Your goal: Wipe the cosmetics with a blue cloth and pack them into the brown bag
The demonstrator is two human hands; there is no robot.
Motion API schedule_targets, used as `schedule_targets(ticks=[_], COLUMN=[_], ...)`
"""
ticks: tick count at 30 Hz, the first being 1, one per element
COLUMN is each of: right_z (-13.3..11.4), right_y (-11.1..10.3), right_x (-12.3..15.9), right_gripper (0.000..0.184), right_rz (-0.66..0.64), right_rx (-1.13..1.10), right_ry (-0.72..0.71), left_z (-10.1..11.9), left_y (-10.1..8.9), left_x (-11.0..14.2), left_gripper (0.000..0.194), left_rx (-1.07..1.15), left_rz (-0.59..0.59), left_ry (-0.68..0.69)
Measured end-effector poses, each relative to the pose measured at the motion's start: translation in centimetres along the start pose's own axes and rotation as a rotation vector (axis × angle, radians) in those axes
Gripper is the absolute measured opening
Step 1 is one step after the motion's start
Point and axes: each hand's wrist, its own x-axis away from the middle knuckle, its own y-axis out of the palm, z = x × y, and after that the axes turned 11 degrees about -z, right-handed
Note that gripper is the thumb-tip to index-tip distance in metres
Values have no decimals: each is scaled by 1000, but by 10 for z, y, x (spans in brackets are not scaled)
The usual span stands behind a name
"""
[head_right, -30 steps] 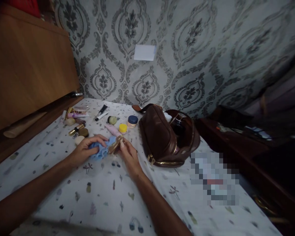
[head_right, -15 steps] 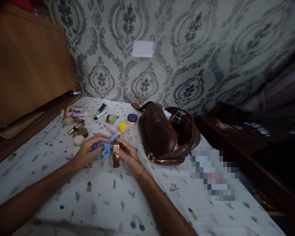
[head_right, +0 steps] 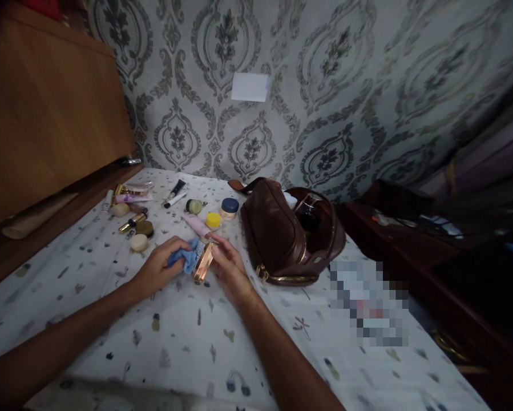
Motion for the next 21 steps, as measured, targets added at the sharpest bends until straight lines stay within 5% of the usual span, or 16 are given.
schedule_targets(ticks=[9, 21], right_z=[4, -4], right_y=[-8, -11], right_x=[-5, -7], right_gripper=[37, 26], right_rz=[106, 24], right_rx=[-45, -390], right_ry=[-88, 46], left_z=[17, 8], left_y=[1, -3], left_x=[9, 5], left_gripper=[25, 23], left_rx=[-88, -172], left_rz=[13, 125], left_ry=[347, 246])
